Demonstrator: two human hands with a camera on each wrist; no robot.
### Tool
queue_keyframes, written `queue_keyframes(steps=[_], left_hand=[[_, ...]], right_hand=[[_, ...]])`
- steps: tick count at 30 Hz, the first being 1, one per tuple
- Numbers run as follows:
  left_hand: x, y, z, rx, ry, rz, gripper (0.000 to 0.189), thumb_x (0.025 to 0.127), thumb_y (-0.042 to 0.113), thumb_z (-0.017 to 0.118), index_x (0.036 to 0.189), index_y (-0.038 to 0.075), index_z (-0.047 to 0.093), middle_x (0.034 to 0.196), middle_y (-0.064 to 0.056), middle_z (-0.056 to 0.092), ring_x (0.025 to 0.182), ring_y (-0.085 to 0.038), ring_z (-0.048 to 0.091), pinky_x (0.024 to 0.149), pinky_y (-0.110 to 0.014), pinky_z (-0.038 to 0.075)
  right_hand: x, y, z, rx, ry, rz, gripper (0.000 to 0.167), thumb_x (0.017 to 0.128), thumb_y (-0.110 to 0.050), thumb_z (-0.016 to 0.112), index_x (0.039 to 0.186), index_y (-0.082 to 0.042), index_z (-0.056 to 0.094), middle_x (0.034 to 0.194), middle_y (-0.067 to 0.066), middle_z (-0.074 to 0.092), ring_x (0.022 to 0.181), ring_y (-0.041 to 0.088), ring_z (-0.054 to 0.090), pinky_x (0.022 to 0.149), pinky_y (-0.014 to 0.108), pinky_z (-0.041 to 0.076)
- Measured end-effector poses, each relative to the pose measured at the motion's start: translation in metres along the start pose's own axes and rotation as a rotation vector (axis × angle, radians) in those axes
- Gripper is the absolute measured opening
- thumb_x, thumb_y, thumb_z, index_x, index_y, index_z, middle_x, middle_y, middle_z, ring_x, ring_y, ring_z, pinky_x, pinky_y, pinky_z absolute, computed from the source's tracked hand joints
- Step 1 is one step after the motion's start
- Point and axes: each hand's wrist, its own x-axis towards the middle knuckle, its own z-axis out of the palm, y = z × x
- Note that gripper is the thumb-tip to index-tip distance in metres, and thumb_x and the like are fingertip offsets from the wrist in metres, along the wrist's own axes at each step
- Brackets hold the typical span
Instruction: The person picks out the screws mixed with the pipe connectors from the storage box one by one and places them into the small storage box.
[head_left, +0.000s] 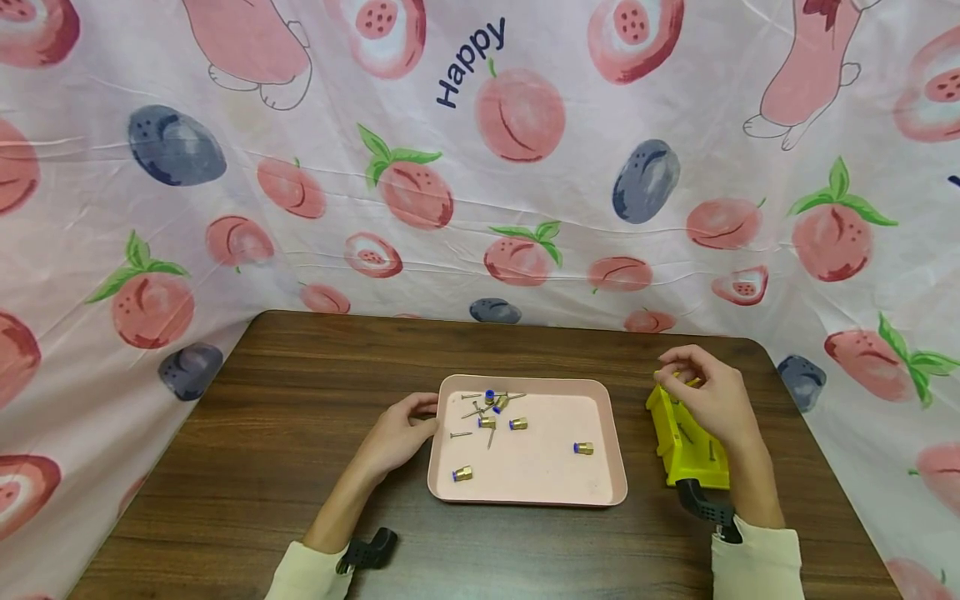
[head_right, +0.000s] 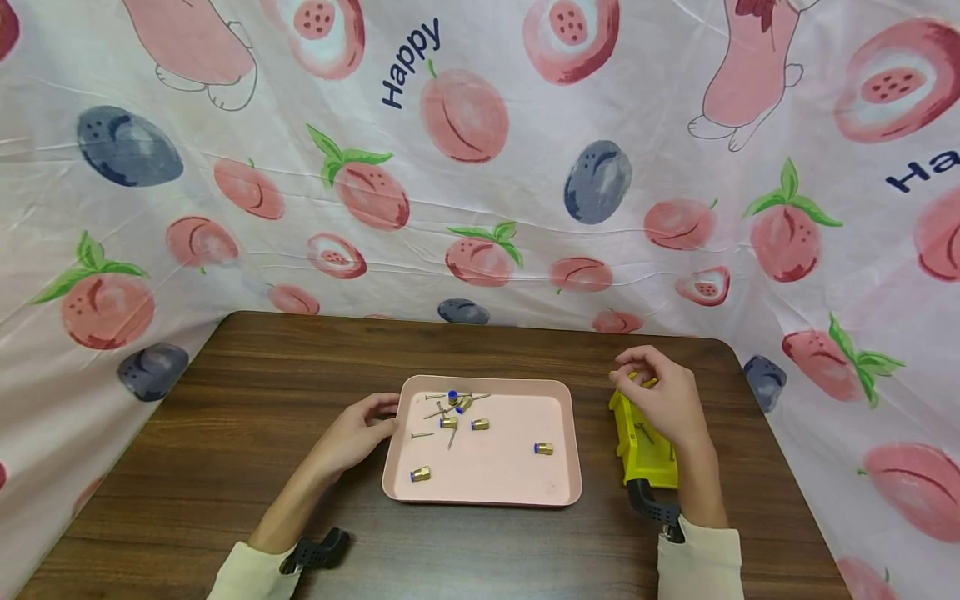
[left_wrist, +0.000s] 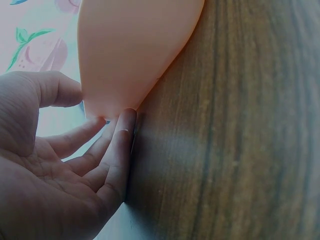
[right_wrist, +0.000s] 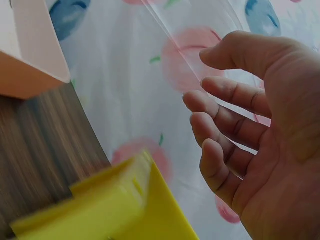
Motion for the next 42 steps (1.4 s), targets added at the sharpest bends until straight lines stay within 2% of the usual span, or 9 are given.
queue_keyframes(steps=[6,12,22,26,34,38,42], left_hand=[[0.0,-0.001,-0.001,0.006,0.003,-0.003,0.045,0.1,0.009,0.07,0.144,-0.001,0.067,0.133,-0.015,0.074,0.102,-0.024,0.075,0.091,-0.037,0.054],[-0.001,0.0,0.0,0.006,0.004,0.006,0.045,0.1,0.01,0.071,0.143,-0.001,0.067,0.132,-0.015,0.075,0.102,-0.024,0.075,0.09,-0.037,0.054],[-0.001,0.0,0.001,0.003,0.007,0.002,0.044,0.1,0.008,0.07,0.143,-0.002,0.067,0.132,-0.015,0.075,0.102,-0.024,0.076,0.091,-0.037,0.054],[-0.002,0.001,0.001,0.005,0.006,0.005,0.044,0.099,0.008,0.071,0.142,-0.002,0.068,0.131,-0.015,0.075,0.102,-0.024,0.076,0.091,-0.037,0.054],[-0.001,0.002,0.001,0.007,0.009,-0.004,0.044,0.1,0.008,0.07,0.143,-0.001,0.068,0.132,-0.016,0.075,0.103,-0.024,0.076,0.091,-0.037,0.054],[-0.001,0.001,0.0,0.004,0.009,-0.002,0.045,0.1,0.008,0.07,0.143,-0.002,0.067,0.132,-0.016,0.074,0.103,-0.025,0.076,0.091,-0.038,0.054],[-0.002,0.002,0.0,-0.003,0.007,0.014,0.045,0.099,0.008,0.072,0.142,-0.003,0.067,0.132,-0.018,0.074,0.103,-0.026,0.076,0.091,-0.038,0.055]], right_hand=[[0.005,-0.008,0.016,0.065,-0.067,-0.026,0.023,0.099,-0.012,0.081,0.118,-0.001,0.073,0.097,0.007,0.076,0.082,0.01,0.066,0.074,0.018,0.053],[0.009,-0.015,0.032,0.107,-0.14,-0.022,0.023,0.099,-0.013,0.082,0.118,-0.003,0.074,0.1,0.006,0.076,0.084,0.013,0.067,0.075,0.02,0.053],[0.013,-0.025,0.058,0.161,-0.22,-0.111,0.026,0.095,-0.007,0.084,0.118,-0.002,0.074,0.104,0.01,0.077,0.087,0.018,0.069,0.077,0.025,0.057],[0.015,-0.029,0.064,0.18,-0.253,-0.122,0.029,0.095,-0.008,0.085,0.121,-0.001,0.073,0.109,0.011,0.077,0.091,0.021,0.069,0.079,0.026,0.057],[0.022,-0.037,0.082,0.235,-0.333,-0.152,0.036,0.096,-0.011,0.085,0.127,-0.001,0.071,0.116,0.017,0.075,0.101,0.031,0.069,0.085,0.038,0.058],[0.03,-0.043,0.092,0.252,-0.376,-0.175,0.039,0.095,-0.012,0.087,0.129,-0.001,0.071,0.119,0.016,0.075,0.103,0.03,0.069,0.087,0.041,0.059],[0.038,-0.048,0.1,0.267,-0.403,-0.198,0.039,0.094,-0.011,0.087,0.129,-0.005,0.072,0.117,0.014,0.075,0.101,0.028,0.069,0.085,0.039,0.058]])
